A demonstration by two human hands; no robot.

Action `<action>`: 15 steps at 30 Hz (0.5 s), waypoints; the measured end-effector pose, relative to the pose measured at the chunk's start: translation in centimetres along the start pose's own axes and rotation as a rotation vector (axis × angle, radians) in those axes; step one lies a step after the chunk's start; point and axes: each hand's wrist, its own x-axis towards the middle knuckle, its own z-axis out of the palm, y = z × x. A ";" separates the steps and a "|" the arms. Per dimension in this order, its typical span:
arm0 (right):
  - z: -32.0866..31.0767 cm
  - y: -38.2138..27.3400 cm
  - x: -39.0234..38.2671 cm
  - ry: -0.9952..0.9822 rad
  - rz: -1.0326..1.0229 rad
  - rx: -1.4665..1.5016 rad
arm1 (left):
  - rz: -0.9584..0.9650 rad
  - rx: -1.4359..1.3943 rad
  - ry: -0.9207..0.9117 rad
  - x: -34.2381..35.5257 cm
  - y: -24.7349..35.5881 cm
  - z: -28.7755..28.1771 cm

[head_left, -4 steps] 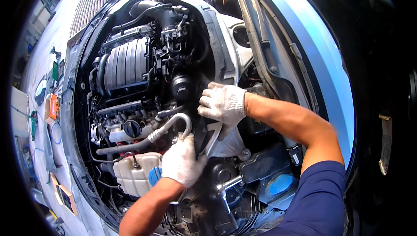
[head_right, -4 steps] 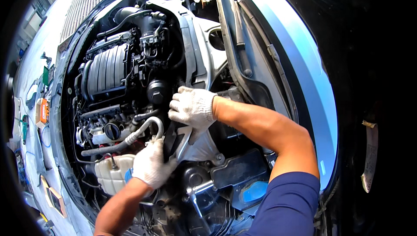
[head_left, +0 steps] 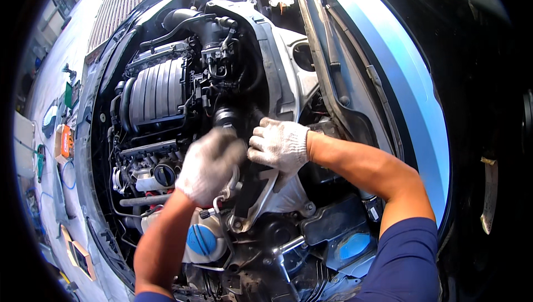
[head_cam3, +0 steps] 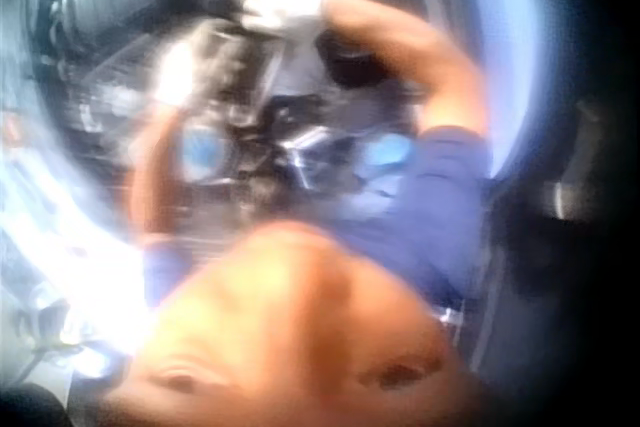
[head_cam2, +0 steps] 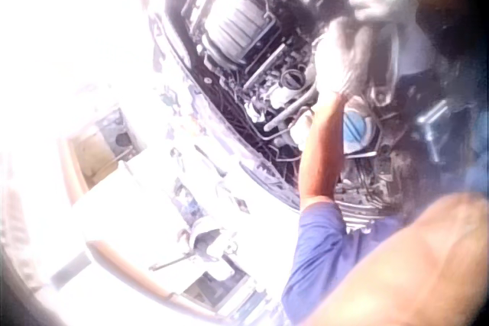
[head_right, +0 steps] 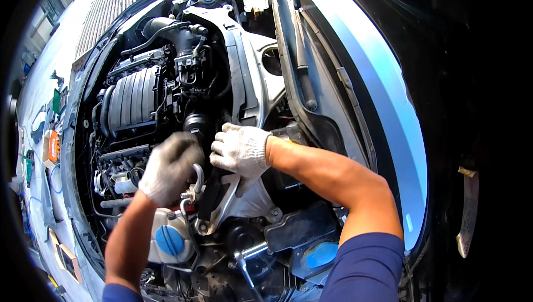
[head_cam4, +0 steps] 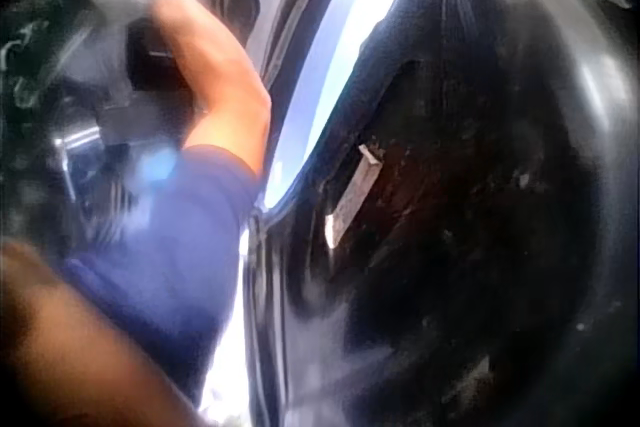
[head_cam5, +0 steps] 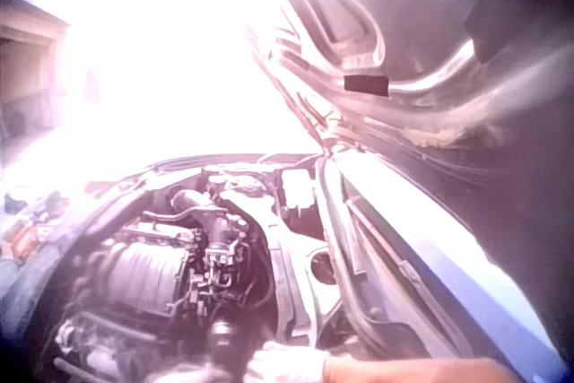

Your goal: The person uses a wrench to loosen and remove bolts from the engine compartment, then manipulates a plastic bracket near the coolant reservoir by hand.

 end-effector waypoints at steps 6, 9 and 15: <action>0.3 0.0 1.1 -0.041 0.019 0.059 | -0.153 -0.682 0.606 19.8 -4.6 2.7; 0.0 0.1 0.8 -0.043 0.018 0.067 | -0.279 -0.062 0.679 28.1 -5.6 10.2; 1.9 1.1 0.2 0.028 0.014 0.114 | -0.308 -1.204 0.083 26.6 -4.9 7.4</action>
